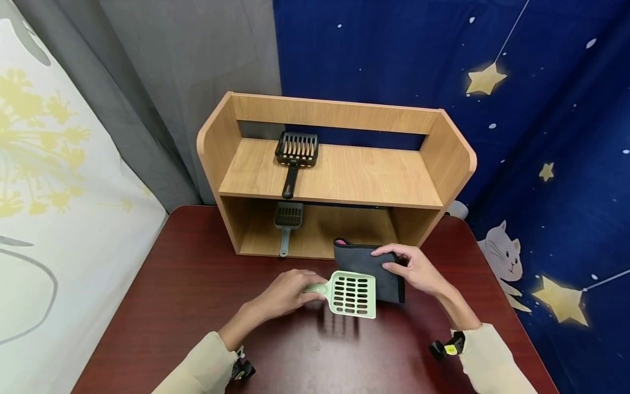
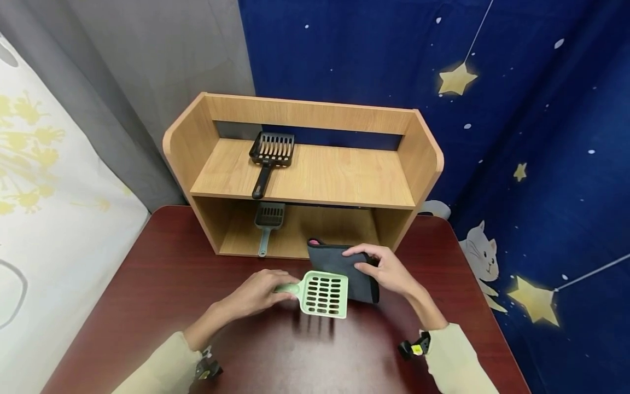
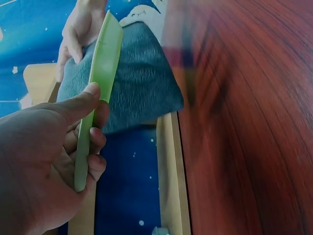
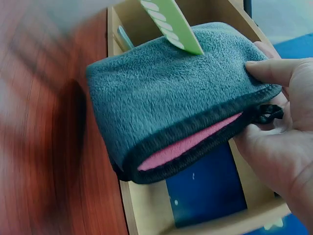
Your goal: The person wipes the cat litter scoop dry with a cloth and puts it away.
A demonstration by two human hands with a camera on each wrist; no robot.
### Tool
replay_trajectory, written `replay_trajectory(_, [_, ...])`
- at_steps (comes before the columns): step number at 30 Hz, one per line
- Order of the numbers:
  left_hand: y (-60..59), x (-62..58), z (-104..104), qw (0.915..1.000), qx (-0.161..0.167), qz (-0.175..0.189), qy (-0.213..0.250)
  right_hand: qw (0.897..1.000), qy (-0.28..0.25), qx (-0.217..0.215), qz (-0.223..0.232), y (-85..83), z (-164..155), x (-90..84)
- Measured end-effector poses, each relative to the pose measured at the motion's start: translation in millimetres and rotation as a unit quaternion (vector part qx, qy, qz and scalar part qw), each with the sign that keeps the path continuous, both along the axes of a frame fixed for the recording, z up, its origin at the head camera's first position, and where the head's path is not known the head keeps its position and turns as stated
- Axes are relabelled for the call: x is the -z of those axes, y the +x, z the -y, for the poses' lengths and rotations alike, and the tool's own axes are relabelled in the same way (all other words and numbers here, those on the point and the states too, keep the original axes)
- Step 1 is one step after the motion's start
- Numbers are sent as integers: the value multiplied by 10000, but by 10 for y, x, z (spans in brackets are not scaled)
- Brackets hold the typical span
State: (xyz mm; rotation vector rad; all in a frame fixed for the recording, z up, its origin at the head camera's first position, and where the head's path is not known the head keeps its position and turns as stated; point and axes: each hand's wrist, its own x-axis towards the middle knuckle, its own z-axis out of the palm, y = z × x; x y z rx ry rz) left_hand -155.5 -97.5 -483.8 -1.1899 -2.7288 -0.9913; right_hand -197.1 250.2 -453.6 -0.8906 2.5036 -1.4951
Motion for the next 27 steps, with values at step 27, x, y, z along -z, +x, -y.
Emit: replay_trajectory(27, [-6, -19, 110, 9977, -380, -371, 432, 9590, -2361, 197, 1555, -3, -196, 87])
